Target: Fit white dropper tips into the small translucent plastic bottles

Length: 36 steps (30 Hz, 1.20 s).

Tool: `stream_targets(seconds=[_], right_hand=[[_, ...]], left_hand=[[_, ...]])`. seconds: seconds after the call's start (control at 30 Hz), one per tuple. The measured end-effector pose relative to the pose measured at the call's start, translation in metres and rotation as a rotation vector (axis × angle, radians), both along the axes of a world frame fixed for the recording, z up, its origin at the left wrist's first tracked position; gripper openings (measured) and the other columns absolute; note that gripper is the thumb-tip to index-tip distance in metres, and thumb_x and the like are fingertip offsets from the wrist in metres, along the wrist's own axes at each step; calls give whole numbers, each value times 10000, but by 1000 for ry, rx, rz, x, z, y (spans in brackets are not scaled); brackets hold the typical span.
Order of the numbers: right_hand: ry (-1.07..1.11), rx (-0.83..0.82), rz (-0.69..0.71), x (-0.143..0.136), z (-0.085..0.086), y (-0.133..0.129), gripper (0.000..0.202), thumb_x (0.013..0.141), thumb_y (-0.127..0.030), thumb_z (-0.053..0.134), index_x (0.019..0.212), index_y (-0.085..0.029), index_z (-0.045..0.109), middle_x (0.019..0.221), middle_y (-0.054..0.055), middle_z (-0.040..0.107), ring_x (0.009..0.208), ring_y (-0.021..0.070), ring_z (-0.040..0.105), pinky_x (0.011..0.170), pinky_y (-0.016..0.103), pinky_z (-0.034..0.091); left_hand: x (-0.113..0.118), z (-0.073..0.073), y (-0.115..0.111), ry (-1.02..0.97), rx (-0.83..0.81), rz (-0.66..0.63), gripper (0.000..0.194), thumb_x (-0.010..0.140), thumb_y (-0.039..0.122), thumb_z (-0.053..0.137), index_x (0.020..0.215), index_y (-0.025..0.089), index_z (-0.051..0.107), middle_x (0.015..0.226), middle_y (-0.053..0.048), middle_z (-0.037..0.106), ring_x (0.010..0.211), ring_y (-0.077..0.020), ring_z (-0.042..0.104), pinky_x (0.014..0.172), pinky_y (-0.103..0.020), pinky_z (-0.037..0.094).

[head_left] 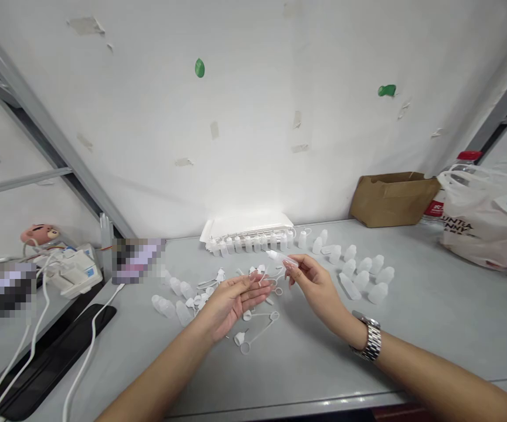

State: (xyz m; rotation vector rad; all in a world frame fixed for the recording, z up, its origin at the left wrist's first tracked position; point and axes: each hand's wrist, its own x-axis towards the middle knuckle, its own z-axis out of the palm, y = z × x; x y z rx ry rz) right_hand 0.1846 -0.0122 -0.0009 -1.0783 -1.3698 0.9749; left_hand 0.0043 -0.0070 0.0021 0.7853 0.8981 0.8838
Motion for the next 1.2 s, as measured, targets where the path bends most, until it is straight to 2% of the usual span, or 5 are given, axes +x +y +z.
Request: stream_targets(seconds=[0.2,0.4,0.47,0.83,1.2], right_hand=[[-38,25,-32,1,-2,-3,228,804,-415,542,896,-210,576,685,-4,541,661,149,510,651,291,410],[-95,91,-20,2,-3,-9,217,798,-392,566,941,-231,597,813,27,552,761,174,496,707,319,411],[-103,123,4,3,-3,-10,197,807,-373,564,947,-239,594,863,36,565,790,178,503,725,324,412],[-186,255,40,3,-8,-11,171,811,-334,572,942,-230,605,798,25,558,763,170,509,718,323,431],[-241,265,47,2,-5,-12,145,819,-297,566,932,-214,604,758,7,535,731,147,508,702,290,426]], left_hand=[[-4,-1,3,25,30,47,236,668,232,712,879,131,683,978,-120,700,942,-214,641,889,-297,488],[1,3,-1,248,349,279,205,612,230,731,793,140,693,816,-83,732,839,-235,669,828,-359,515],[3,3,-3,287,394,315,169,615,236,722,759,150,704,808,-73,733,835,-234,670,822,-354,517],[2,0,-3,332,358,301,159,621,240,706,756,159,723,823,-53,733,785,-196,677,787,-304,539],[1,-3,0,339,358,295,149,605,239,706,732,163,727,795,-47,736,756,-188,682,749,-294,557]])
